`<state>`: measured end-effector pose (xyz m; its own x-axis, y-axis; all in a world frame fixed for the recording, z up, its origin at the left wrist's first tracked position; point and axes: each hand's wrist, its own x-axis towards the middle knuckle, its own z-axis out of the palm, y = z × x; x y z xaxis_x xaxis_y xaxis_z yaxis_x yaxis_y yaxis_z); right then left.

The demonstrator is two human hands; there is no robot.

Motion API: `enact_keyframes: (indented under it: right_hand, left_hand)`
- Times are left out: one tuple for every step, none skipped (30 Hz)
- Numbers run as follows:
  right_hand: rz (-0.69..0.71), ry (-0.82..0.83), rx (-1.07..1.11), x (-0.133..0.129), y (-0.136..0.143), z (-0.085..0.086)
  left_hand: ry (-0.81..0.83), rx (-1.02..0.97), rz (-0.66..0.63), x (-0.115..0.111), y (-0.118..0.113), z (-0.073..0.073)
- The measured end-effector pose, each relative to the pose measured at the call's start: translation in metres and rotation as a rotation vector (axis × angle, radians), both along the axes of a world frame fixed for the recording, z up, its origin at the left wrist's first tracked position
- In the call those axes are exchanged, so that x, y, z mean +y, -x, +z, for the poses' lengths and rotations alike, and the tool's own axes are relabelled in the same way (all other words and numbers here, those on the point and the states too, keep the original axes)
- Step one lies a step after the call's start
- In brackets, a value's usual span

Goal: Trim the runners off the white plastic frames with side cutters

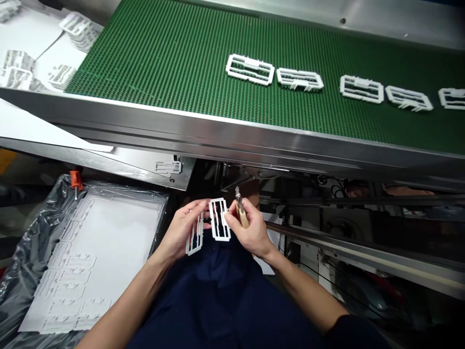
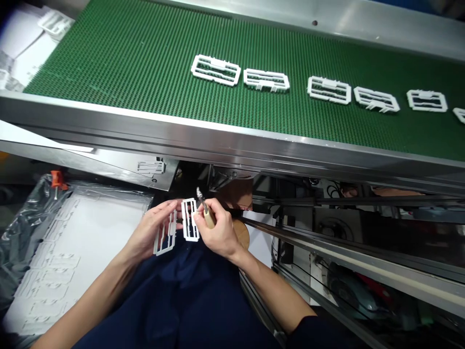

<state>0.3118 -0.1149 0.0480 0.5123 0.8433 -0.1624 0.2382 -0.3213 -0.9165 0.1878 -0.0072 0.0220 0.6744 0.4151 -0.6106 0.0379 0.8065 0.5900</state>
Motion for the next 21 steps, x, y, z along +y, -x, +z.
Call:
enact_keyframes:
  right_hand:
    - [0.028, -0.006, -0.096, 0.001, 0.001, 0.002]
    - [0.065, -0.019, -0.170, 0.002, 0.002, 0.003]
    - [0.100, -0.038, -0.222, 0.004, 0.003, 0.005]
    - [0.126, -0.058, -0.257, 0.005, 0.004, 0.006]
    - [0.139, -0.075, -0.278, 0.006, 0.005, 0.008]
    - [0.139, -0.083, -0.288, 0.008, 0.006, 0.009]
    - [0.130, -0.086, -0.290, 0.008, 0.005, 0.011]
    - [0.117, -0.085, -0.287, 0.009, 0.005, 0.013]
    - [0.103, -0.079, -0.278, 0.009, 0.004, 0.014]
    - [0.095, -0.069, -0.264, 0.010, 0.004, 0.016]
    - [0.092, -0.056, -0.247, 0.010, 0.004, 0.016]
    - [0.098, -0.041, -0.231, 0.011, 0.004, 0.017]
    - [0.110, -0.026, -0.217, 0.012, 0.006, 0.017]
    - [0.130, -0.013, -0.204, 0.014, 0.007, 0.017]
    - [0.150, 0.000, -0.189, 0.016, 0.009, 0.017]
    - [0.165, 0.014, -0.170, 0.018, 0.011, 0.016]
    - [0.173, 0.030, -0.143, 0.021, 0.011, 0.016]
    - [0.168, 0.044, -0.110, 0.023, 0.011, 0.016]
    - [0.144, 0.055, -0.075, 0.024, 0.009, 0.017]
    - [0.105, 0.063, -0.040, 0.026, 0.006, 0.017]
    - [0.060, 0.068, -0.009, 0.026, 0.002, 0.018]
  left_hand:
    - [-0.058, 0.015, 0.003, -0.002, -0.002, 0.000]
    - [-0.088, 0.020, 0.008, -0.003, -0.003, -0.001]
    - [-0.081, 0.014, 0.007, -0.004, -0.005, -0.002]
    - [-0.041, -0.001, 0.007, -0.004, -0.006, -0.003]
    - [0.020, -0.025, 0.009, -0.004, -0.007, -0.005]
    - [0.091, -0.058, 0.010, -0.002, -0.008, -0.008]
    - [0.162, -0.101, 0.010, -0.001, -0.008, -0.011]
    - [0.223, -0.152, 0.009, 0.001, -0.007, -0.014]
    - [0.270, -0.202, 0.005, 0.002, -0.007, -0.016]
    - [0.299, -0.237, 0.001, 0.003, -0.006, -0.018]
    - [0.306, -0.255, 0.000, 0.002, -0.006, -0.019]
    - [0.296, -0.256, 0.003, 0.001, -0.006, -0.020]
    - [0.276, -0.251, 0.012, 0.000, -0.006, -0.020]
    - [0.255, -0.241, 0.023, -0.002, -0.007, -0.020]
    - [0.243, -0.228, 0.034, -0.004, -0.008, -0.019]
    - [0.249, -0.216, 0.046, -0.005, -0.010, -0.019]
    - [0.276, -0.204, 0.052, -0.006, -0.011, -0.018]
    - [0.320, -0.193, 0.052, -0.007, -0.011, -0.019]
    - [0.367, -0.184, 0.047, -0.006, -0.012, -0.019]
    - [0.409, -0.184, 0.043, -0.005, -0.012, -0.020]
    - [0.437, -0.195, 0.039, -0.003, -0.011, -0.021]
